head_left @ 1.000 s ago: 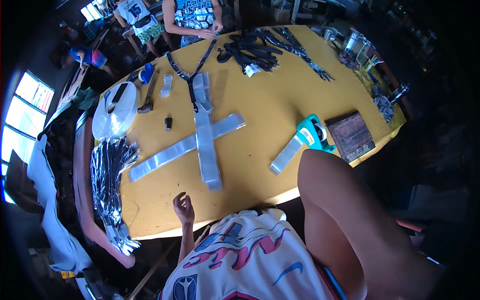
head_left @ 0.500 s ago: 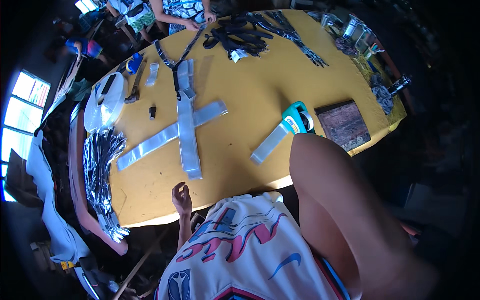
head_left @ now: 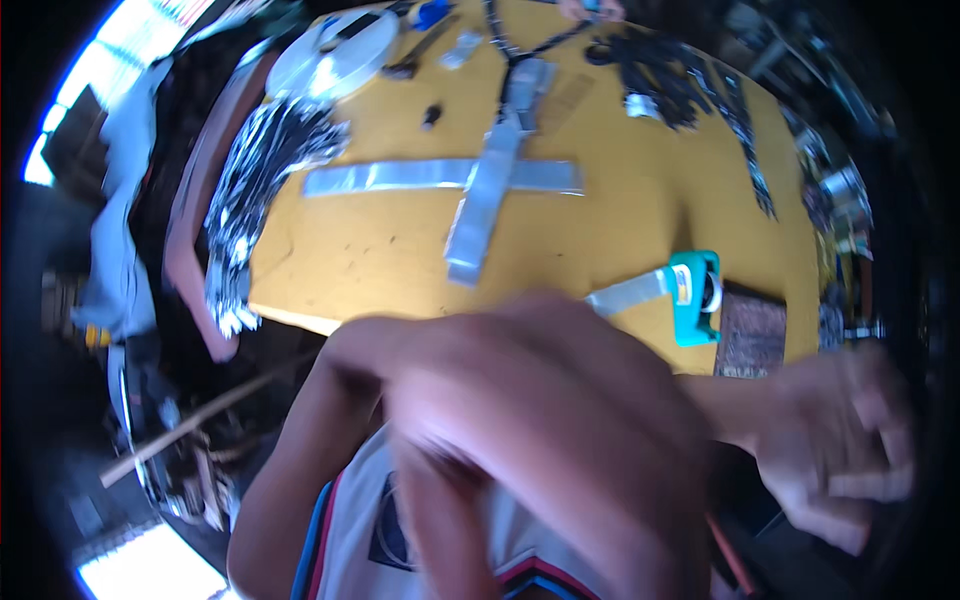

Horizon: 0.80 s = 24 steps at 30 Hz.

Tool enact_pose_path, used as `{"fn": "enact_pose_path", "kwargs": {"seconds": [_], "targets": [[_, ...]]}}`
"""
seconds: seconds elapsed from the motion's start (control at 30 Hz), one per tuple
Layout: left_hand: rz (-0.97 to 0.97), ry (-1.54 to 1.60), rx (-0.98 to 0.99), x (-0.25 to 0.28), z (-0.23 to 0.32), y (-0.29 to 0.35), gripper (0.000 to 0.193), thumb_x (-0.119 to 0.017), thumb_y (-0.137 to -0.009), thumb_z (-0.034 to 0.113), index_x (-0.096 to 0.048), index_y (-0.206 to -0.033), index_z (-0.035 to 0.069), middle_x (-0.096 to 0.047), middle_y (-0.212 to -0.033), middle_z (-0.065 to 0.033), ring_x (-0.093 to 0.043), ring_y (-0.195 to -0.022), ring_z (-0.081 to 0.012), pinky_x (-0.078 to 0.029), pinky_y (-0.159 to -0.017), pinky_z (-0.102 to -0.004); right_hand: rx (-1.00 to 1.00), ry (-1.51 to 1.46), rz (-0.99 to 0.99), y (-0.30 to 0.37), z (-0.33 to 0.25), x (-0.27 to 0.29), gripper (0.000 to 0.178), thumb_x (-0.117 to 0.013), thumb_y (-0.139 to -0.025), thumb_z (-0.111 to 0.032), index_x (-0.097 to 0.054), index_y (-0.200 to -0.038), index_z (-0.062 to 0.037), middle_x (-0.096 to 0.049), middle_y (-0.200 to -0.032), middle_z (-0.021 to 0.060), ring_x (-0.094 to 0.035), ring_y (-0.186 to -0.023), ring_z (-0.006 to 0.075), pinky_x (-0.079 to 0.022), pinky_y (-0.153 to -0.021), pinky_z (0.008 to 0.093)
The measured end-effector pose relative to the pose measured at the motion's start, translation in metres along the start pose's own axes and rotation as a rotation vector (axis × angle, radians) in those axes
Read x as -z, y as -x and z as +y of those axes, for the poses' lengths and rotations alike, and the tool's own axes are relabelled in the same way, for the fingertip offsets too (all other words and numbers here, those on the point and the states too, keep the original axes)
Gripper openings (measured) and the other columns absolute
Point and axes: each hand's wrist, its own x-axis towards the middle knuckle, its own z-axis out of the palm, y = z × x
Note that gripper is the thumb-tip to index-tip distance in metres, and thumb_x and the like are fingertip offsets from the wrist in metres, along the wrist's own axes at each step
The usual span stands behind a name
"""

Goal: Taping and assembling black straps on a yellow table and placing them in a box.

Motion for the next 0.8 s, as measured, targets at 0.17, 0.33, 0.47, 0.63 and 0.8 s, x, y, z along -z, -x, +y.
{"fn": "enact_pose_path", "kwargs": {"seconds": [0.17,0.33,0.47,0.63,0.8], "targets": [[0.068,-0.071,-0.034,-0.005,-0.036,-0.003,0.037,-0.063,-0.099,0.036,-0.065,-0.085,0.002,-0.067,-0.077,-0.0079,-0.068,-0.073,-0.0222,-0.049,-0.06,-0.0313,-1.121,0.202,0.078,0.214,0.107,-0.039,0.033,-0.049,-0.104,-0.029,-0.063,-0.099,0.0002,-0.065,-0.1,0.0101,-0.06,-0.079,0.0138,-0.048,-0.071,0.028],[0.096,0.0,-0.062,0.016,-0.04,0.006,0.032,-0.064,-0.098,0.031,-0.067,-0.087,0.001,-0.068,-0.079,-0.0076,-0.068,-0.074,-0.0222,-0.05,-0.063,-0.0314,-1.64,0.26,-0.322,0.359,0.063,-0.045,0.026,-0.064,-0.1,-0.027,-0.068,-0.107,-0.0026,-0.063,-0.08,0.0018,-0.058,-0.073,0.008,-0.048,-0.067,0.026],[0.059,0.138,-0.041,0.033,-0.056,0.002,0.029,-0.065,-0.098,0.027,-0.068,-0.088,0.0,-0.068,-0.08,-0.0074,-0.067,-0.075,-0.0222,-0.051,-0.065,-0.0314,-1.514,0.4,-0.38,0.365,0.045,-0.022,0.024,-0.062,-0.101,-0.024,-0.068,-0.107,-0.002,-0.063,-0.077,0.0033,-0.059,-0.07,0.0091,-0.049,-0.065,0.0269],[0.125,0.006,-0.096,0.022,-0.012,0.032,0.025,-0.067,-0.097,0.023,-0.07,-0.09,-0.001,-0.069,-0.082,-0.0072,-0.067,-0.076,-0.0223,-0.052,-0.068,-0.0314,-1.604,0.621,-0.442,0.316,0.083,-0.03,0.033,-0.055,-0.104,-0.028,-0.069,-0.109,0.002,-0.071,-0.087,0.0077,-0.061,-0.067,0.0118,-0.052,-0.061,0.0287],[0.107,0.06,-0.179,0.031,-0.014,0.025,0.021,-0.068,-0.096,0.018,-0.071,-0.092,-0.003,-0.07,-0.084,-0.0069,-0.067,-0.077,-0.0223,-0.053,-0.071,-0.0314,-1.223,0.726,-0.42,0.282,0.108,-0.032,0.032,-0.056,-0.103,-0.025,-0.069,-0.107,0.0034,-0.073,-0.092,0.0097,-0.063,-0.078,0.0147,-0.051,-0.076,0.0287]]}}
